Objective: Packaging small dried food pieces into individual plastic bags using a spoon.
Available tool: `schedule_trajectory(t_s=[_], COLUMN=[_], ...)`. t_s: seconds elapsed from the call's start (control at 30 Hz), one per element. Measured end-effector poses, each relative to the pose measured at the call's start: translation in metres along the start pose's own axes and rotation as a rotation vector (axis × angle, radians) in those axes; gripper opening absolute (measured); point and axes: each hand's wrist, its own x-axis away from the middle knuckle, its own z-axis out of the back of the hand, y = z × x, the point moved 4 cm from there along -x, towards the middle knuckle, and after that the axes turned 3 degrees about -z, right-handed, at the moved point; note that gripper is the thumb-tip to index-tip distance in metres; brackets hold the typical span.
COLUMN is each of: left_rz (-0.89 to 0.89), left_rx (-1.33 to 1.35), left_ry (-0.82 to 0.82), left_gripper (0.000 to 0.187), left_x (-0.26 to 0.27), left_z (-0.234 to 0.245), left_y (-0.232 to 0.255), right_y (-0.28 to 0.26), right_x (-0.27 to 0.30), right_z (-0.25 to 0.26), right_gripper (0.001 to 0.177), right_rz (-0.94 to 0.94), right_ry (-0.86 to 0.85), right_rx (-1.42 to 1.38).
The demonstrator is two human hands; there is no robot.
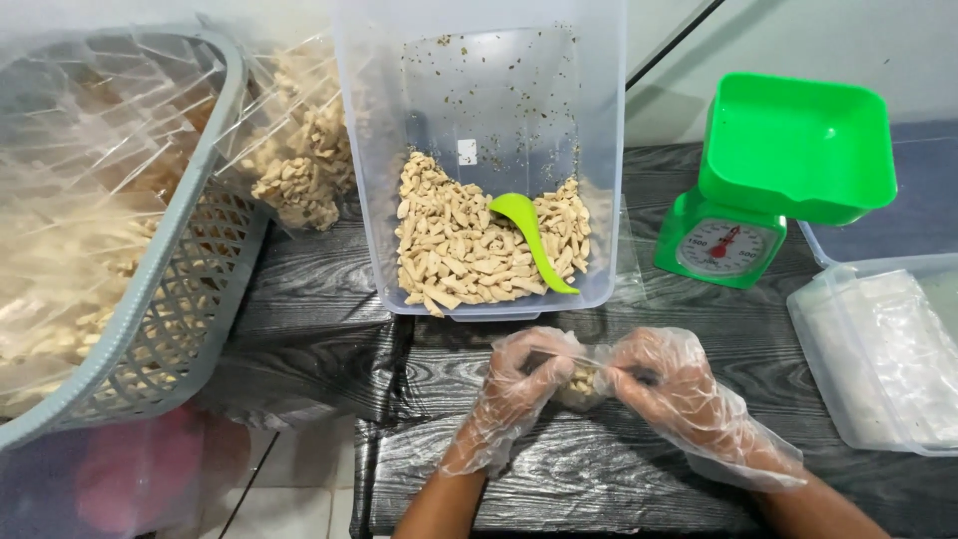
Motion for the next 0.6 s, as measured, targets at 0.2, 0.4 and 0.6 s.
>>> schedule_trajectory(t_s=[0.2,0.4,0.6], left_rz=[-0.034,-0.008,0.199], left_rx=[0.138,0.268,0.477], left_ry=[-0.115,-0.238,-0.251], left_gripper=[0.009,0.012,0.025], left_x=[0.003,-0.001,0.007], left_z=[0.001,0.001,-0.003], left_y=[0.012,0.012,-0.008], right_y=[0.014,-0.006,-0.057], right_x=[0.027,0.017,-0.002], right_z=[-0.008,0.001,-0.014], right_gripper=[0.008,0.026,0.04], right_rz=[0.119,-0.009,0.127], right_ry=[-0.082,-0.307,-0.774], right_rx=[0.231,0.198,0.015])
